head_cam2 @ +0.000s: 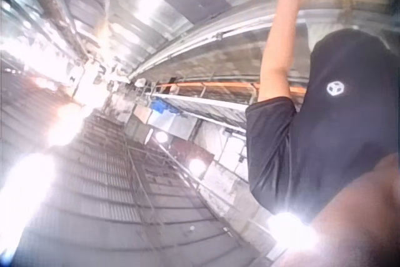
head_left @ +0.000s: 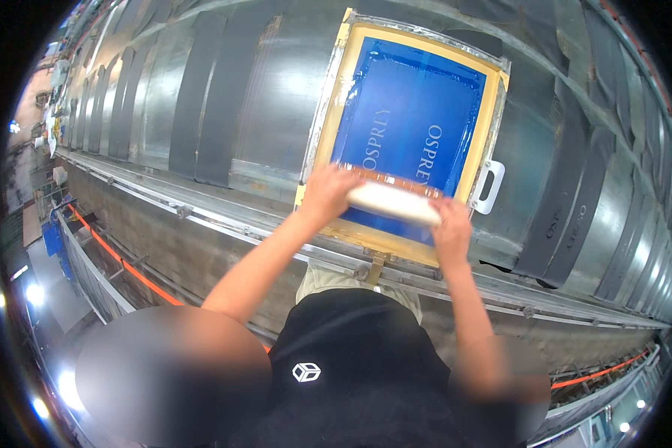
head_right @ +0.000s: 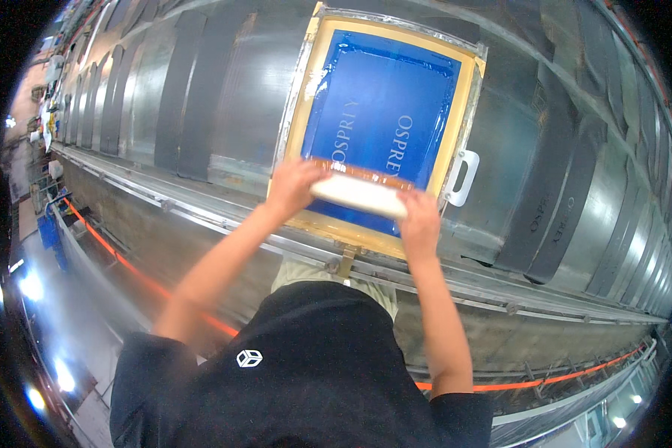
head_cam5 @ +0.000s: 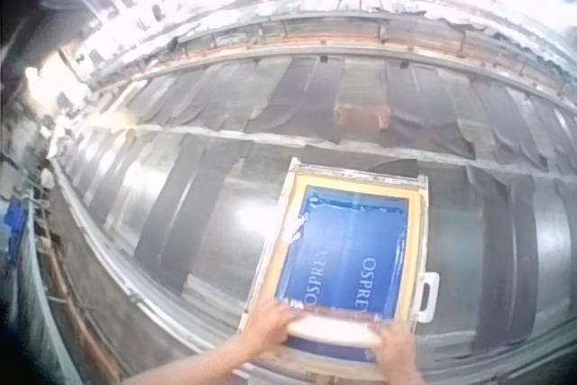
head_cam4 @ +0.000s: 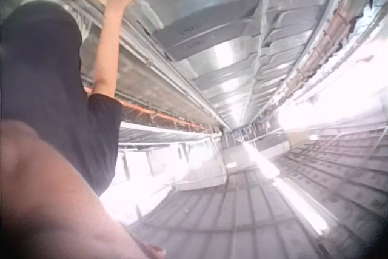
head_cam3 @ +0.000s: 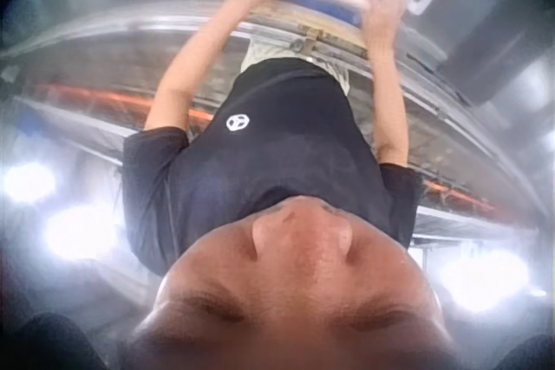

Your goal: The person uses a squeegee to spread blue ink across a screen printing frame labeled OSPREY. They repeatedly pull the squeegee across the screen to distribute the ink evenly over the surface.

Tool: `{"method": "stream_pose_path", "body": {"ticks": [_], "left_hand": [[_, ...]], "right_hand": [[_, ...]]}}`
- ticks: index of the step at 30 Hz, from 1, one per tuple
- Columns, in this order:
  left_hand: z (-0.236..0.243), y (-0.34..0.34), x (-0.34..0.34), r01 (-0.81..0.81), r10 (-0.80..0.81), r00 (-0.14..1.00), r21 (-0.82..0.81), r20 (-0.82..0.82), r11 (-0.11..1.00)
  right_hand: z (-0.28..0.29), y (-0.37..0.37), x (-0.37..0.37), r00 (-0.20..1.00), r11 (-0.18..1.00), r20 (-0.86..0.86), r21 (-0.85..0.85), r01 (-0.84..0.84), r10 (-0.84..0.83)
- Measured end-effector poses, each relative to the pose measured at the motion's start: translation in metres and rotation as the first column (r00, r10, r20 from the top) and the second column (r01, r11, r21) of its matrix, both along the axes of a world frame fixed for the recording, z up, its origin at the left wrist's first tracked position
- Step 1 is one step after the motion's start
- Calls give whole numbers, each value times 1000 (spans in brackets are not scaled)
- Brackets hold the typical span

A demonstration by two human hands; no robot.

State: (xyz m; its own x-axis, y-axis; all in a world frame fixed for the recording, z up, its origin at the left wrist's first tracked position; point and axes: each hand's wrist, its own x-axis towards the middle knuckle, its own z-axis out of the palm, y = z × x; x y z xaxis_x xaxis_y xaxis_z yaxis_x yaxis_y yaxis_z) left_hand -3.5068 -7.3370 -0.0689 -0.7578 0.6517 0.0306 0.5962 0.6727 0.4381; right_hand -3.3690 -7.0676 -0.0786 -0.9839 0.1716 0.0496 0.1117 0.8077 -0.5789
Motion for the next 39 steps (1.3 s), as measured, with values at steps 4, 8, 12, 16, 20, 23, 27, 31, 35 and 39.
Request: {"method": "stream_pose_path", "body": {"ticks": [4, 8, 12, 16, 20, 23, 27, 31, 35, 39], "left_hand": [[5, -26, 56, 4, -4, 999, 7, -35, 1000], [23, -19, 56, 16, -17, 1000, -46, -2, 999], [17, -20, 62, 41, -40, 999, -35, 32, 999], [7, -31, 74, 39, -38, 999, -12, 26, 999], [6, -63, 73, 26, -30, 999, 143, 28, 989], [16, -108, 49, -25, 21, 999, 122, 31, 992], [20, -228, -4, -85, 83, 996, 73, 26, 994], [32, -340, -58, -96, 96, 995, -14, 40, 995], [36, -428, -113, -63, 63, 992, -5, 108, 998], [34, -458, -118, -23, 23, 1000, 8, 10, 1000]], "right_hand": [[35, -21, 41, 992, 994, 107, -97, -49, 59], [16, 45, 2, 977, 943, -8, -265, 203, -212], [-51, 119, -62, 877, 880, -133, -192, 434, -462], [-78, 127, -83, 843, 826, -87, -276, 491, -531], [-20, 84, -95, 787, 785, -92, -204, 585, -610], [-27, 34, -123, 802, 836, -241, -207, 508, -546], [-27, -107, -184, 832, 841, -218, -331, 428, -510], [-31, -227, -230, 839, 798, -166, -446, 405, -518], [-23, -320, -265, 836, 785, -111, -427, 449, -538], [-22, -350, -276, 834, 783, -134, -449, 431, -536]]}}
